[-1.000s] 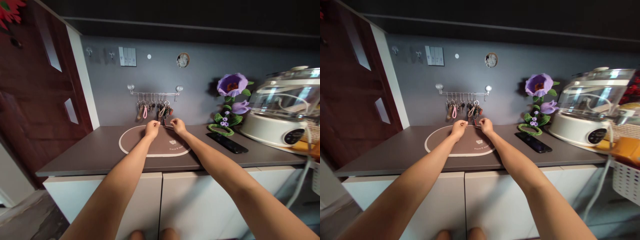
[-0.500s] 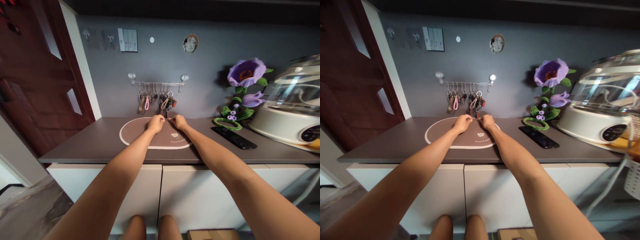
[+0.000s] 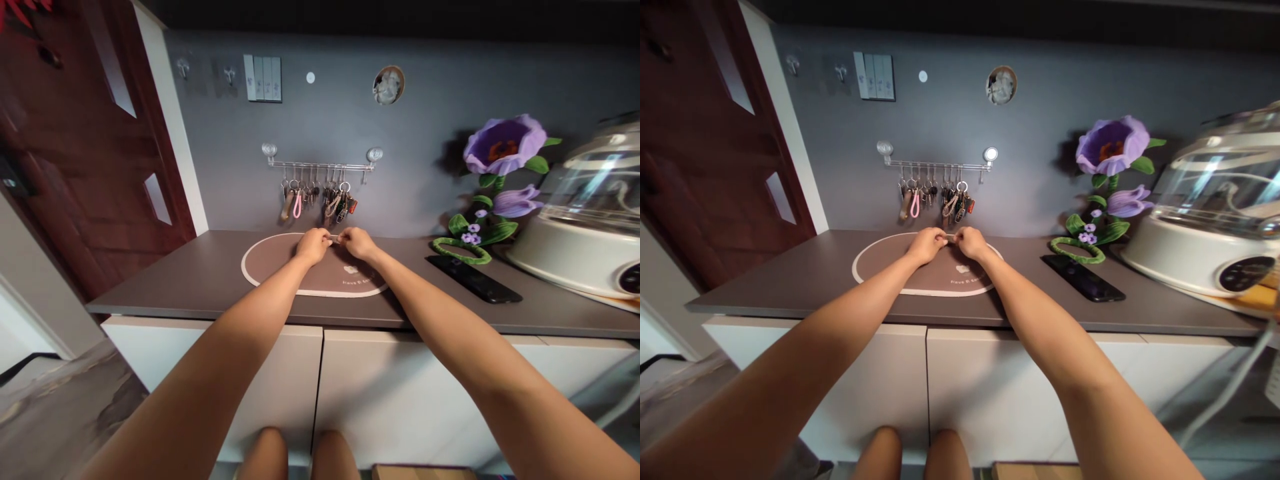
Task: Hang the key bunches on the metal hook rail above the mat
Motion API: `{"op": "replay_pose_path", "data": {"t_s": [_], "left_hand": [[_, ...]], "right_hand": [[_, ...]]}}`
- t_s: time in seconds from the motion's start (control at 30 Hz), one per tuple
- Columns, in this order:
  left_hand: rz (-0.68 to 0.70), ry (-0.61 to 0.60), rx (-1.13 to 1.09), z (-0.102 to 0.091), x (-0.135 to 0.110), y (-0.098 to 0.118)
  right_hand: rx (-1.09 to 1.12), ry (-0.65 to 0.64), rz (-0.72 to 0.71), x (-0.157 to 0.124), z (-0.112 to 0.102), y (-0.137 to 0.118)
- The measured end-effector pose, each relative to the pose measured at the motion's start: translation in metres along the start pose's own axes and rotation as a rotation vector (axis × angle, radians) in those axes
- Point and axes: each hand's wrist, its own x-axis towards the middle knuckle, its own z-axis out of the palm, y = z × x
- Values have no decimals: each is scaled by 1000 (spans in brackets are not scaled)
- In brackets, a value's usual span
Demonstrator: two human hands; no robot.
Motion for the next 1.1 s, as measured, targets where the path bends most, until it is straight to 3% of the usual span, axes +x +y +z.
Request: {"op": "replay_pose_path", "data": {"t_s": [0.17, 0.43, 0.57, 0.77, 0.97, 1.1], "left_hand": [[-51, 98, -124, 1, 3, -3], [-26, 148, -34, -8, 2, 5], [-12, 176, -117, -9, 4, 3], [-74, 211, -461, -3, 10, -3], [-207, 189, -771, -6, 8, 7], [-244, 187, -856, -8, 6, 11]], "right_hand": [[143, 77, -10, -3, -2, -9], [334, 173, -53, -1, -6, -10], [399, 217, -32, -1, -9, -9], [579, 126, 28, 2, -2, -2], [784, -7, 14, 1, 6, -4], [797, 5, -30, -1, 3, -7]]}}
